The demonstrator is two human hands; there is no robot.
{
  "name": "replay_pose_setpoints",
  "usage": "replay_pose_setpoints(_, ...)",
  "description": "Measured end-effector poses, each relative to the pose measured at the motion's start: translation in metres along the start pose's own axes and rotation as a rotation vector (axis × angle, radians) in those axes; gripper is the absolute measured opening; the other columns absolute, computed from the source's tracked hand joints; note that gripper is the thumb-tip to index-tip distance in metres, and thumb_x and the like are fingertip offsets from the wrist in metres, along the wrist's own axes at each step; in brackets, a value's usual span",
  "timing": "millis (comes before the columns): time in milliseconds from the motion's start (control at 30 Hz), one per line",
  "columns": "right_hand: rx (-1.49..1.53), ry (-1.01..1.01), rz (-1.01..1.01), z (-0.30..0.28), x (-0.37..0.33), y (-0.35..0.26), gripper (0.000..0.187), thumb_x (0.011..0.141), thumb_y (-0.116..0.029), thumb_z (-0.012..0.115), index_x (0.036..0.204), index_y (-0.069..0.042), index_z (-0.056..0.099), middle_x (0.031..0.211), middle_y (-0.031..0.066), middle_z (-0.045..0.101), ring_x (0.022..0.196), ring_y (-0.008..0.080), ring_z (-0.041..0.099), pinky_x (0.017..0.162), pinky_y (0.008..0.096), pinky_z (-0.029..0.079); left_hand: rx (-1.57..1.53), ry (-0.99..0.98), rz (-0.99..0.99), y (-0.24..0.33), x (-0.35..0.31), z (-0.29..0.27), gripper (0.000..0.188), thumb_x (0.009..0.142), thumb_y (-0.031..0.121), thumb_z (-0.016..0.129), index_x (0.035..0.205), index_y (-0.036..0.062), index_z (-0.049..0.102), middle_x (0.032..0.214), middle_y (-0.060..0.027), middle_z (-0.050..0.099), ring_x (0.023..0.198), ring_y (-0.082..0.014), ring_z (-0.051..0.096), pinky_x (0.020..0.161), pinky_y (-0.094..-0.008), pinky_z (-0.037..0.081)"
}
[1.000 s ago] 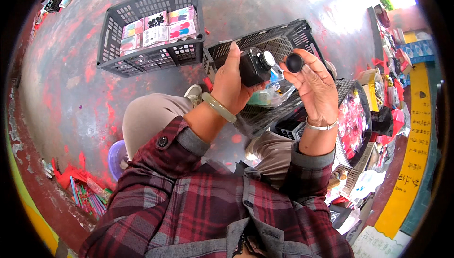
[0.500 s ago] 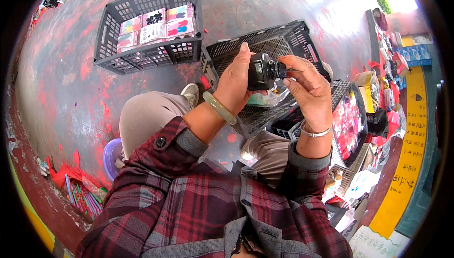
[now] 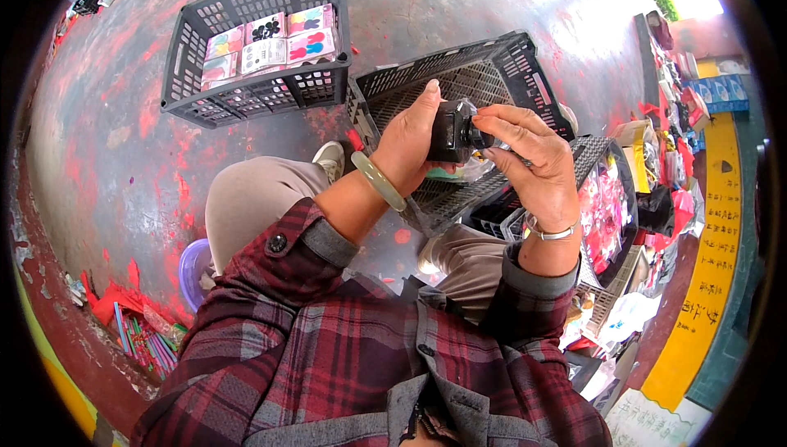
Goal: The person sits on the floor and removes items from a black plastic basket, including a plastic bag, a box, and a small bottle. They then use a cloth to wipe the inside and outside of the basket.
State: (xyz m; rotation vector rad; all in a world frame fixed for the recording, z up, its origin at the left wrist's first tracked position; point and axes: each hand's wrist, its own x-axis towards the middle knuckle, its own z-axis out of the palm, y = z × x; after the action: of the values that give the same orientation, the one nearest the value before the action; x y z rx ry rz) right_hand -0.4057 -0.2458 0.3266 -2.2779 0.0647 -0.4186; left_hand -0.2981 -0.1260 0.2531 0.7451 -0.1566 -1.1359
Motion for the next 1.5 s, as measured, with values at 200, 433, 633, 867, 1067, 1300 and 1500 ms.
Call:
replay_pose_setpoints(200,0.000,0.020,0.049,0.006,0.002,-0.009,0.035,0.066,0.007,0.064,0.100,-0.003,0.064,0.098,0.0106,0.061,0.090,0.0227,0.058,0.077,0.0294,0.047,-0.056,0.086,0.007,-0.001,-0.004,0.001,0.040,0.092,0.043,0.035,0.091,0.0074,0.053,0.073,-0.0068,0.058,0.056,-0.0160,0.056,0.047,-0.0283,0.043)
replay_pose_setpoints(433,-0.239,-0.071,-0.067,0.006,0.001,-0.016,0.030,0.068,-0.001,0.064,0.098,-0.002,0.061,0.096,0.0140,0.059,0.087,0.0308,0.057,0.077,0.0349,0.046,0.009,0.040,-0.230,0.004,0.000,-0.014,0.034,0.088,0.040,0.044,0.085,0.0076,0.053,0.066,-0.0077,0.055,0.049,-0.0189,0.053,0.040,-0.0285,0.038)
replay_pose_setpoints(633,-0.349,-0.074,-0.179,0.008,0.001,-0.017,0.031,0.069,-0.006,0.064,0.099,-0.003,0.057,0.095,0.0137,0.057,0.084,0.0318,0.056,0.074,0.0367,0.045,-0.030,0.017,-0.313,0.001,0.004,-0.018,0.033,0.085,0.039,0.047,0.079,0.0072,0.053,0.061,-0.0076,0.054,0.044,-0.0205,0.051,0.037,-0.0289,0.035)
replay_pose_setpoints(867,-0.295,0.016,0.039,0.024,0.002,-0.014,0.025,0.072,-0.009,0.064,0.095,-0.003,0.054,0.085,0.0132,0.054,0.079,0.0318,0.055,0.067,0.0367,0.045,-0.072,0.165,-0.111,-0.006,0.000,-0.007,0.034,0.087,0.038,0.042,0.079,0.0071,0.052,0.063,-0.0066,0.053,0.046,-0.0178,0.051,0.036,-0.0277,0.036)
replay_pose_setpoints(1067,-0.402,0.137,0.096,0.036,0.003,-0.011,0.023,0.075,-0.014,0.064,0.092,-0.003,0.053,0.081,0.0144,0.055,0.072,0.0329,0.056,0.061,0.0382,0.045,-0.021,0.219,0.028,-0.011,0.002,-0.003,0.035,0.089,0.038,0.038,0.081,0.0076,0.051,0.064,-0.0056,0.053,0.047,-0.0156,0.051,0.037,-0.0268,0.036)
replay_pose_setpoints(1300,-0.274,0.086,0.350,0.030,0.004,-0.029,0.034,0.075,-0.018,0.065,0.103,-0.004,0.052,0.082,0.0150,0.058,0.070,0.0309,0.058,0.059,0.0371,0.046,0.096,0.172,0.022,-0.004,-0.003,-0.006,0.035,0.071,0.022,0.057,0.099,0.0049,0.046,0.080,-0.0102,0.056,0.067,-0.0219,0.056,0.056,-0.0296,0.044)
replay_pose_setpoints(1500,-0.307,-0.050,0.072,0.019,0.001,-0.021,0.036,0.073,-0.011,0.064,0.107,-0.007,0.052,0.074,0.0125,0.058,0.071,0.0301,0.059,0.063,0.0371,0.045,0.071,0.080,-0.092,0.000,-0.003,-0.021,0.072,0.055,0.008,0.077,0.115,0.0016,0.040,0.097,-0.0144,0.057,0.087,-0.0280,0.060,0.077,-0.0328,0.048)
